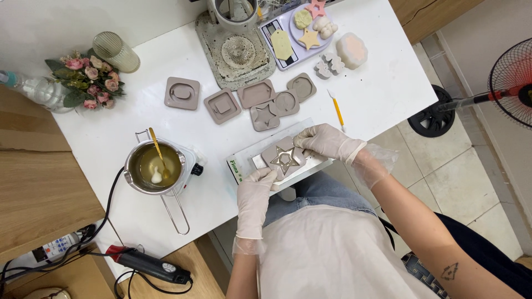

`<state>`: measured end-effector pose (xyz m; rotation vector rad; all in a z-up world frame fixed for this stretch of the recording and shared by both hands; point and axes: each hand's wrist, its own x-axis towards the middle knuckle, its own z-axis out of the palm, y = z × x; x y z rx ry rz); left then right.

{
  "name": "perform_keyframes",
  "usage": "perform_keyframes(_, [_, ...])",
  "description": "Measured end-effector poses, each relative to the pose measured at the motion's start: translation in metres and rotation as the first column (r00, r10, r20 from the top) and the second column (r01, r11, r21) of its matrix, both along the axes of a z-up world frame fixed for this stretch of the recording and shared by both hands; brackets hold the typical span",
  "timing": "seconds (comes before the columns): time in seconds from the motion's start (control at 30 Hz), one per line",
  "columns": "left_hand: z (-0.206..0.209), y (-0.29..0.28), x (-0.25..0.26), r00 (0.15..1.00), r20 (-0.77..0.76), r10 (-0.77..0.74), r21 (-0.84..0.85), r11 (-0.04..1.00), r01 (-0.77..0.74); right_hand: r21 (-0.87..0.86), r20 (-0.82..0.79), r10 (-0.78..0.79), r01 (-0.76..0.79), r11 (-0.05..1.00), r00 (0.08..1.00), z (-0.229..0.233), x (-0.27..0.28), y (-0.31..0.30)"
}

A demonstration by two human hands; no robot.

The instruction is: The person melts wax in a small pot on a hot plate, uses a heat gun to melt wax in a glass jar, then pours the melted wax into a star-shaped silicone mold and stirs the pot. They place the filled mold on a cooling plate and use a pencil to position the wick in the mold.

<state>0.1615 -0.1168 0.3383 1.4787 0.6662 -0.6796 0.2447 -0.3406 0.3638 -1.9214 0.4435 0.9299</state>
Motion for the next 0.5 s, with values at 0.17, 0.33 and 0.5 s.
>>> perform_keyframes(0.17, [0.002, -0.001, 0.007, 0.999, -0.012, 0.039, 0.013, 0.999, -0.039, 0.049, 0.035, 0.000, -0.002, 0.999, 0.999, -0.016, 0.008, -0.005])
perform_keyframes(0.33, [0.011, -0.001, 0.016, 0.997, -0.065, 0.036, 0.062, 0.998, -0.032, 0.031, 0.023, 0.064, -0.065, 0.997, 0.998, -0.012, 0.020, -0.004])
perform_keyframes(0.5, [0.010, 0.000, 0.015, 0.998, -0.065, -0.009, 0.075, 0.997, 0.014, 0.014, 0.004, 0.136, -0.136, 0.991, 0.991, 0.001, 0.026, -0.001])
